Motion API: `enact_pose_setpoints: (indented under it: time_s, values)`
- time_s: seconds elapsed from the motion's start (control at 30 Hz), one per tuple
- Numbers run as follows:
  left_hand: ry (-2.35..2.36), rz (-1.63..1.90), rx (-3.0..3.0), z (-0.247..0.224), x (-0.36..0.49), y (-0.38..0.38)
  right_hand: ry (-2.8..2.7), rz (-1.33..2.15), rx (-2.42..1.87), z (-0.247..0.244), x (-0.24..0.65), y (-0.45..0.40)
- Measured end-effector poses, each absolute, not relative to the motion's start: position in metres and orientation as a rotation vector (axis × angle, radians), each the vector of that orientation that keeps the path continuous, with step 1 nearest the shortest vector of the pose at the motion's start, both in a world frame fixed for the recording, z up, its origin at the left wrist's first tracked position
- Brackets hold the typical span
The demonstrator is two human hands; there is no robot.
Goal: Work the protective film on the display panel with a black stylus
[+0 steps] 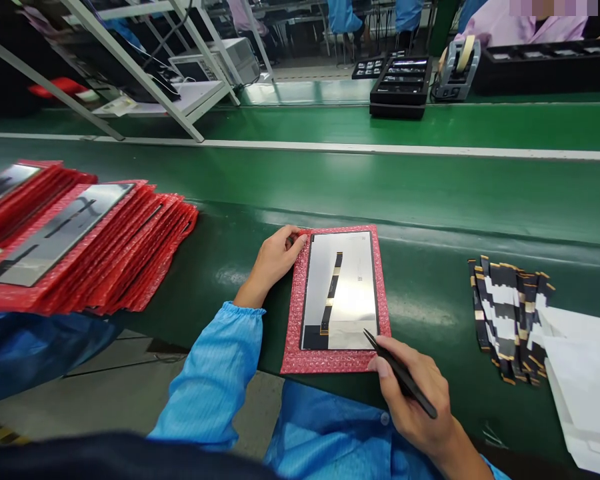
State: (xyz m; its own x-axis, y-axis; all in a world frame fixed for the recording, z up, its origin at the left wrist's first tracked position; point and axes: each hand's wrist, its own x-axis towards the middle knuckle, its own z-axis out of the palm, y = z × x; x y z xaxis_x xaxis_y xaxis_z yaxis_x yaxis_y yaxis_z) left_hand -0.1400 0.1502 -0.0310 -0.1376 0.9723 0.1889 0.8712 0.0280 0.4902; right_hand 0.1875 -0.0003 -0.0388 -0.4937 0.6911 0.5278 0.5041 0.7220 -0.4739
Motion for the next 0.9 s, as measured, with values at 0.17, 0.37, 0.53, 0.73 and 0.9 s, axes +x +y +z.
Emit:
enact_pose_setpoints:
  time_s: [0.17,0.37,0.53,0.73,0.9]
  values:
    - [2.101,0.719,1.908,-0.03,-0.139,0.151,-1.974,0.603,-1.01,-0.033,0.182,0.004]
    - [2.096,0.746,1.884,-0.028,-0.138,0.151,-2.198,0.687,-0.829,-0.016,0.178,0.01]
    - [2.168,0.704,1.854,-0.03,-0.14,0.154,-2.216,0.753,-0.873,-0.009,0.177,0.01]
    - [2.184,0.717,1.848,-0.034,-0.144,0.155,-2.285,0.746,-0.968,-0.007,0.18,0.007]
    - [2.18,0.774,1.86,-0.039,-0.146,0.159,-2.318,0.728,-0.997,-0.004,0.181,0.006]
